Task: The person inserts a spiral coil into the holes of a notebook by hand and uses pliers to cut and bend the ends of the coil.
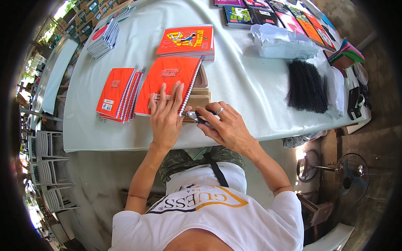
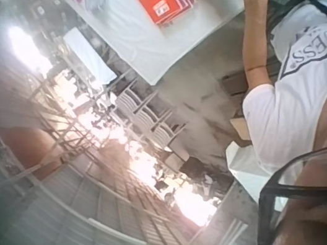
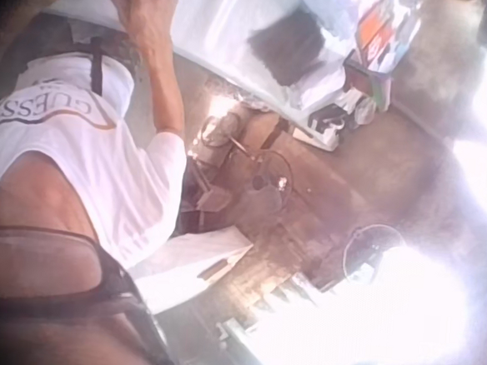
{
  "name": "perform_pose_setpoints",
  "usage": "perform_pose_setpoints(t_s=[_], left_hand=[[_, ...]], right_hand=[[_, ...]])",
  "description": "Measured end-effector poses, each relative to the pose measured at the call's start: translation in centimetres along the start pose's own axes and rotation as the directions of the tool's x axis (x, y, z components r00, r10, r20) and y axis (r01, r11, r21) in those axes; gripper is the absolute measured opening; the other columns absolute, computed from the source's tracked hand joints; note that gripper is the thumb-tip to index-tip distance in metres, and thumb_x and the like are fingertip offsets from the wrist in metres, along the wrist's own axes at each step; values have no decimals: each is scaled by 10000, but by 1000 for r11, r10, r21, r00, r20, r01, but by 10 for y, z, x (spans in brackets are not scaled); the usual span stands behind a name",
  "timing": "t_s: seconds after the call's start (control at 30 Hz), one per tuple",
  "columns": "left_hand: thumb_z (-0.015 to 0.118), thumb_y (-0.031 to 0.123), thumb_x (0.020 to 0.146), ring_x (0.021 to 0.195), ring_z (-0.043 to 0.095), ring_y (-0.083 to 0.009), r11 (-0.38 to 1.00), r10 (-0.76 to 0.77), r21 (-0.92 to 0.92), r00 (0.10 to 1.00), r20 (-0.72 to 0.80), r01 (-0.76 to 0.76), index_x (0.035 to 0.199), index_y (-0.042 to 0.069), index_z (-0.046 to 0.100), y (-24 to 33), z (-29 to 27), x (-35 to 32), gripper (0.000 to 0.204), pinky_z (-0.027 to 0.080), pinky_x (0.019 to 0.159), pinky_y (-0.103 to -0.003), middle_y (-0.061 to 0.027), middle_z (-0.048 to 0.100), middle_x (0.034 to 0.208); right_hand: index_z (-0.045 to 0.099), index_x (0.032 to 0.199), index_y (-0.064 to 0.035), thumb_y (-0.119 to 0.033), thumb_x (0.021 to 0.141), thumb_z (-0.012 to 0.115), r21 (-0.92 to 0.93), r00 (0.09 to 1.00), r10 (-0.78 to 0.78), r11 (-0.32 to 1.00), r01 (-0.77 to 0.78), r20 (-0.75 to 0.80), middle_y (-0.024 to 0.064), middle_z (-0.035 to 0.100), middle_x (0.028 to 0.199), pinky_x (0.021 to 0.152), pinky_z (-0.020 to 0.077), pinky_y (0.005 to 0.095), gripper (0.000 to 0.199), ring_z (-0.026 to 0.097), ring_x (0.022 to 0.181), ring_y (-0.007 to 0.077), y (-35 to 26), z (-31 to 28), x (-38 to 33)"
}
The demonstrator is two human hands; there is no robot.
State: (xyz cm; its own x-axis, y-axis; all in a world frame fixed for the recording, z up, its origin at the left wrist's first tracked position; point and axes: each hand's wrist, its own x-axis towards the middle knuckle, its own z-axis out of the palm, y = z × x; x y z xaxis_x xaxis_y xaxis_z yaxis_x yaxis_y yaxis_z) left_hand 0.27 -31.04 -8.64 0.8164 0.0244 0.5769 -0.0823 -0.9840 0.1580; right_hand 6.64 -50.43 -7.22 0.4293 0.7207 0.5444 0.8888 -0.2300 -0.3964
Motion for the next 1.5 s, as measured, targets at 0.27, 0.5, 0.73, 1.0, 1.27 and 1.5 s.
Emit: perform_pose_setpoints(t_s=[0.27,0.5,0.73,1.0,1.27,1.5], left_hand=[[666,75,805,1366,428,-362,999,27,-24,999,27,-27,1454,172,473,-10,-10,-3,684,269,1099,-603,-2,550,1423],[666,25,819,1350,477,-295,975,-148,141,976,-159,171,1369,138,566,-114,-69,36,570,320,1118,-520,8,607,1355],[644,288,926,1314,509,-239,866,-330,-463,911,-247,188,1367,75,567,-207,-117,18,496,405,1081,-382,-85,592,1369],[603,630,807,1411,347,-263,58,-451,-998,892,-19,9,1532,79,277,-186,-79,30,968,327,1145,-462,-129,343,1534],[605,416,940,1319,479,-263,-219,-180,-803,786,592,555,1538,39,229,-209,-93,17,800,391,1107,-427,-161,373,1517],[736,73,806,1350,449,-213,54,-118,-796,795,595,603,1530,-9,235,-300,-135,43,885,330,1145,-369,-151,395,1509]], right_hand=[[642,1122,53,-271,1053,454,509,622,101,483,-713,776,105,643,882,677,546,305,381,631,752,142,24,-22,33],[628,1195,21,-249,1013,546,515,868,369,700,-495,333,119,637,908,663,515,285,335,610,747,129,74,-46,42],[591,1296,-79,-251,855,739,-308,922,384,884,-353,46,192,587,1224,946,462,427,496,565,1116,321,188,-4,21],[340,1466,-101,-76,772,808,897,962,217,372,-239,167,109,560,1343,1088,400,383,838,499,1285,210,39,47,172],[673,1084,-53,-62,665,734,6,840,-525,848,530,-138,73,683,1132,825,581,378,423,673,1009,244,6,63,173],[693,1160,-108,-136,805,738,288,949,-312,914,285,49,92,642,1231,1030,449,423,359,563,1207,260,24,40,189]])
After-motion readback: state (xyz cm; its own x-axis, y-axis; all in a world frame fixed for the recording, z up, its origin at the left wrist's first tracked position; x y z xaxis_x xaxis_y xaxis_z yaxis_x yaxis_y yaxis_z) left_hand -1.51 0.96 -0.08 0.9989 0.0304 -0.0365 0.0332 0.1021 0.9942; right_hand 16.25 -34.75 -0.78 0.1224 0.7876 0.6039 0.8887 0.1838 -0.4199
